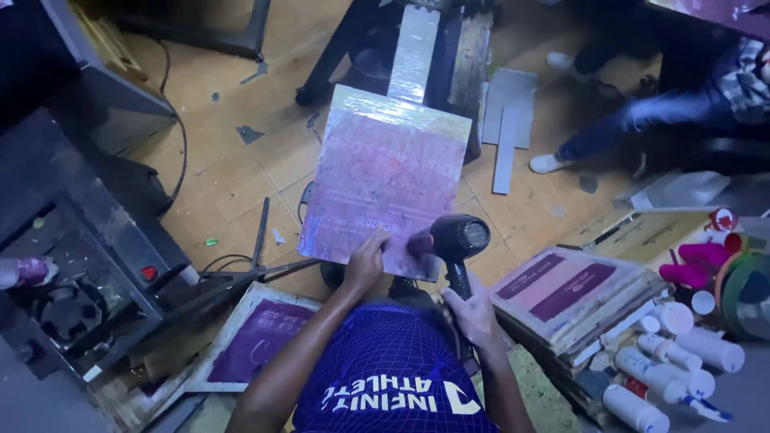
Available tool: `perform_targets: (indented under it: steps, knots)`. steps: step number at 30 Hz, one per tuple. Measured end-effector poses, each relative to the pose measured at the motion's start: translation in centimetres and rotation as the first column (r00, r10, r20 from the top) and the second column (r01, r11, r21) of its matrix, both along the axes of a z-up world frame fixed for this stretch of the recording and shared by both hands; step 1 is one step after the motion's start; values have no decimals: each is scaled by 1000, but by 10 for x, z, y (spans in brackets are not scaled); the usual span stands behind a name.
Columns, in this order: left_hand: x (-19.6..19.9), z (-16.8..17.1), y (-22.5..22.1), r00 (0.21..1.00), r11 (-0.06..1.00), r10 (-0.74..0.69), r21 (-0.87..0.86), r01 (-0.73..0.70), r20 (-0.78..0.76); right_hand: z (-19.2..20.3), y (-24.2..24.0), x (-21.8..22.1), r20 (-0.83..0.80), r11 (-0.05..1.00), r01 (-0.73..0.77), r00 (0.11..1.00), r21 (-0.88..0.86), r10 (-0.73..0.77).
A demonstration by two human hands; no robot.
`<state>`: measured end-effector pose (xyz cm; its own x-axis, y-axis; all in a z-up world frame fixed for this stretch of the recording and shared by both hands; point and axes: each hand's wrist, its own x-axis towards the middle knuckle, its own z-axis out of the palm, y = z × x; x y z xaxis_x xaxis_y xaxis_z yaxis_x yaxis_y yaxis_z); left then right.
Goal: The person prepares a screen for printing by spraying liquid from a bottle onto the mesh, wipes a small tool, and uses a handheld dryer to dry a printed design on a flat surface while others work nearby.
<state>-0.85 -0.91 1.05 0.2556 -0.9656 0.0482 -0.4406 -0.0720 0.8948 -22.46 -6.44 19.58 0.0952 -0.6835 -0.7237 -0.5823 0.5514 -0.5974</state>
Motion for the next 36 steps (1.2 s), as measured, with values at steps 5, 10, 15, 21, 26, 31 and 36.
perform_targets:
  steps: [5, 10, 15, 21, 26, 31, 36]
  knots:
    - [-4, -4, -7, 995, 999, -10, -36, 14, 103, -3, -9, -15, -176, 984, -174, 971, -47, 164]
    - [-4, 6, -8, 995, 997, -8, -78, 16, 95, 6, -5, -11, 10, 997, -77, 997, 29, 76]
    - [-6, -4, -5, 996, 993, -25, -110, 34, 85, -13, -17, -13, -42, 978, -184, 983, -102, 180]
    - [-1, 27, -10, 997, 1000, 31, -1, -31, 77, -28, -55, -3, -24, 979, -135, 991, -150, 133]
    - [3, 19, -6, 983, 990, 144, -20, -142, 118, -45, -79, 13, 162, 962, -35, 984, -270, 81]
    - [10, -1, 1, 960, 981, 191, -10, -193, 205, -28, -99, 42, 38, 939, -157, 983, -305, 177]
    - [3, 4, 10, 931, 987, 163, -50, -155, 327, -8, -100, 80, 24, 916, -230, 968, -328, 252]
